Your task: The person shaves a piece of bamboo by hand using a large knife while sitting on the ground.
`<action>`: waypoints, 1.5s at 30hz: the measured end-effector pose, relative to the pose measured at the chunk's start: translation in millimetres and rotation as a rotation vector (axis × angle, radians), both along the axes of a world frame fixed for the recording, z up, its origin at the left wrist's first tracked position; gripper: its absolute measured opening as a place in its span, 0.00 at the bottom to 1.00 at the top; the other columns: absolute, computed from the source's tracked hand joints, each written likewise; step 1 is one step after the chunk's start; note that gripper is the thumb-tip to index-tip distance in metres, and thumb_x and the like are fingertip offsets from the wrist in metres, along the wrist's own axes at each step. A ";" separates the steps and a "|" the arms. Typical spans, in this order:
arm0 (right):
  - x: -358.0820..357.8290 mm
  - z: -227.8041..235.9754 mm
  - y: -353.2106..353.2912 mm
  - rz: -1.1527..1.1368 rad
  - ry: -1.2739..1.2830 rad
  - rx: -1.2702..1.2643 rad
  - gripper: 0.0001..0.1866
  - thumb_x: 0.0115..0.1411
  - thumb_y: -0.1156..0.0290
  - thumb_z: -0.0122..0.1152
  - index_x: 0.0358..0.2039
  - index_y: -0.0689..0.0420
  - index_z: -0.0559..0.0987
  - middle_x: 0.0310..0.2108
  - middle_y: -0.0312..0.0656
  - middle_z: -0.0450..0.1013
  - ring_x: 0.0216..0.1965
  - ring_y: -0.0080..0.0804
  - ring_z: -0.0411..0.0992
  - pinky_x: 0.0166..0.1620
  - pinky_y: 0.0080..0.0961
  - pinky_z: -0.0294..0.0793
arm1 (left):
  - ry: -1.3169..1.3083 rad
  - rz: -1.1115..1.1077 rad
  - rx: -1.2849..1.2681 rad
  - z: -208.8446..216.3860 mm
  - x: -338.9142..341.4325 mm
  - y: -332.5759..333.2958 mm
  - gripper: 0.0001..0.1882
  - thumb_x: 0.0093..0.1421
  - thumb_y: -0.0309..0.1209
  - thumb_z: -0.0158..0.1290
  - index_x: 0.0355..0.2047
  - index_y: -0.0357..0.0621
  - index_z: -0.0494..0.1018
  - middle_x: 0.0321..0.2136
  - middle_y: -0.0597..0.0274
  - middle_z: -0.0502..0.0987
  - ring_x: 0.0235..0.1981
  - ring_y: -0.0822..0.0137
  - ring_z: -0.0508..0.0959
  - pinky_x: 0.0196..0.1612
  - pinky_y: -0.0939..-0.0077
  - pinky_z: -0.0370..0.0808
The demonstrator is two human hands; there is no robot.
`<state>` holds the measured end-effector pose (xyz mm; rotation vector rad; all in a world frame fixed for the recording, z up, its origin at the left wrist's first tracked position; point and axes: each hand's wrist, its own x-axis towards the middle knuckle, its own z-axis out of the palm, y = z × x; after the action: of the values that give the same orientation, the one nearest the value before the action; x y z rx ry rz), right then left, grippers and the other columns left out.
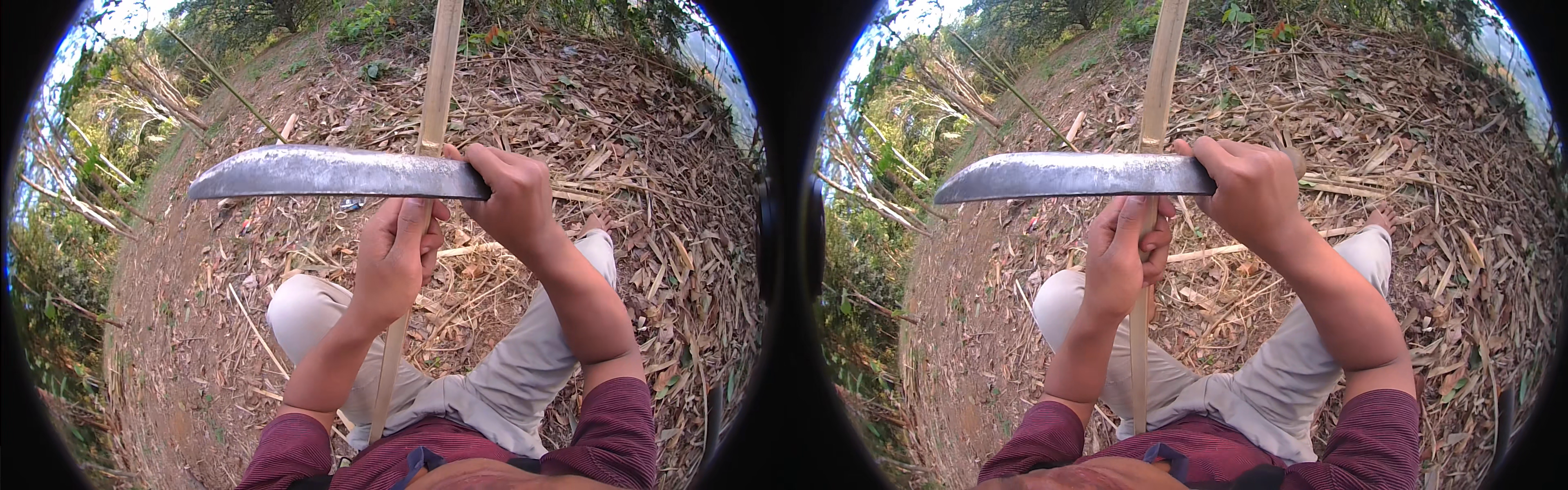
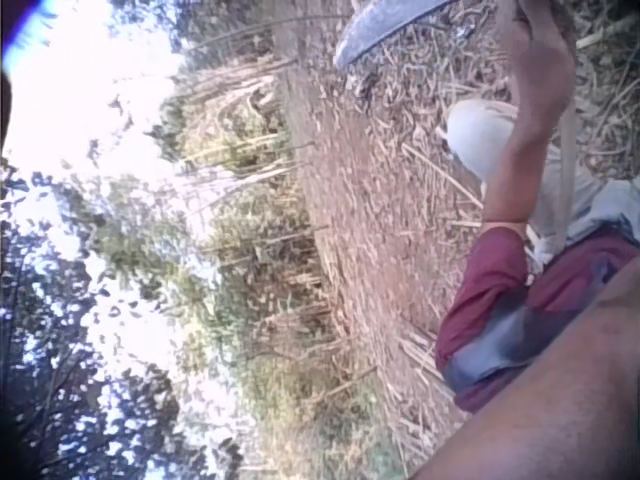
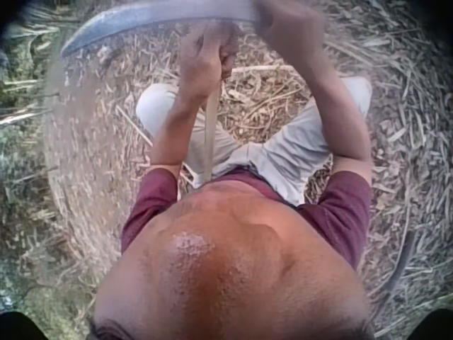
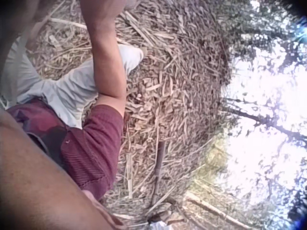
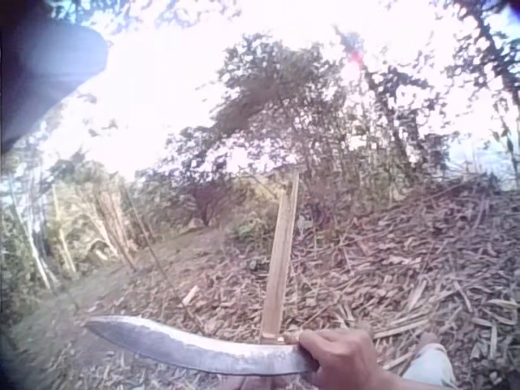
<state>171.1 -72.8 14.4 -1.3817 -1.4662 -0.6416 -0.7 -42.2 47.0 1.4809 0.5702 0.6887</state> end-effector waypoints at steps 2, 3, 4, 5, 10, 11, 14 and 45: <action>8.3 -1.8 -1.1 -0.021 0.010 -0.062 0.11 0.48 0.70 0.70 0.34 0.50 0.81 0.20 0.37 0.75 0.22 0.35 0.76 0.24 0.33 0.72 | 0.003 0.019 -0.020 -2.3 4.5 -4.8 0.20 0.74 0.44 0.38 0.34 0.41 0.66 0.17 0.75 0.57 0.12 0.84 0.54 0.14 0.85 0.49; 10.0 -4.6 0.7 -0.024 0.004 -0.081 0.13 0.46 0.71 0.70 0.35 0.49 0.81 0.22 0.38 0.76 0.23 0.37 0.76 0.25 0.34 0.72 | 0.015 0.016 -0.011 -7.3 4.9 -3.3 0.20 0.74 0.45 0.37 0.34 0.42 0.66 0.16 0.75 0.56 0.11 0.84 0.53 0.13 0.85 0.47; 11.0 -7.0 3.0 -0.010 0.000 -0.037 0.12 0.44 0.71 0.70 0.31 0.51 0.78 0.20 0.38 0.74 0.22 0.37 0.75 0.24 0.35 0.70 | 0.026 0.013 -0.002 -11.3 4.9 -2.3 0.21 0.74 0.47 0.36 0.35 0.43 0.65 0.16 0.75 0.55 0.10 0.84 0.52 0.13 0.85 0.46; 11.7 -8.7 5.5 0.004 -0.005 0.008 0.12 0.42 0.72 0.70 0.28 0.52 0.76 0.19 0.37 0.73 0.20 0.38 0.74 0.22 0.35 0.68 | 0.057 0.014 0.022 -13.0 4.2 -2.4 0.20 0.74 0.47 0.37 0.35 0.43 0.65 0.16 0.76 0.55 0.10 0.84 0.51 0.13 0.85 0.46; 19.4 -11.5 15.8 -0.013 -0.042 -0.041 0.13 0.41 0.71 0.70 0.23 0.53 0.72 0.17 0.36 0.71 0.19 0.39 0.73 0.23 0.36 0.66 | 0.074 0.026 0.038 -17.2 3.8 -1.2 0.20 0.74 0.47 0.36 0.34 0.44 0.65 0.16 0.76 0.55 0.10 0.84 0.52 0.12 0.84 0.48; 21.1 -12.0 18.6 -0.044 -0.073 -0.034 0.13 0.41 0.70 0.70 0.23 0.53 0.72 0.17 0.36 0.71 0.20 0.40 0.73 0.23 0.36 0.66 | 0.087 0.027 0.042 -17.4 3.7 -0.6 0.20 0.74 0.47 0.36 0.34 0.45 0.64 0.16 0.76 0.56 0.10 0.84 0.52 0.12 0.84 0.48; 21.8 -13.5 24.5 -0.052 -0.085 -0.053 0.13 0.41 0.70 0.70 0.22 0.52 0.72 0.17 0.36 0.71 0.21 0.40 0.73 0.25 0.36 0.67 | 0.067 0.034 0.036 -17.2 -0.4 3.4 0.19 0.74 0.42 0.37 0.33 0.41 0.66 0.17 0.76 0.58 0.17 0.84 0.56 0.18 0.86 0.54; 181.0 -43.4 55.7 -0.439 0.677 -0.254 0.13 0.57 0.64 0.61 0.21 0.59 0.79 0.18 0.41 0.75 0.20 0.30 0.73 0.30 0.33 0.75 | 0.023 -0.102 -0.172 -26.5 -25.4 9.2 0.18 0.73 0.44 0.39 0.34 0.43 0.66 0.17 0.74 0.59 0.12 0.84 0.55 0.14 0.86 0.51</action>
<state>352.1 -17.1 -29.0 -1.9058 -0.7210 -0.2019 -26.1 -33.1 20.5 1.3494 0.5534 0.5302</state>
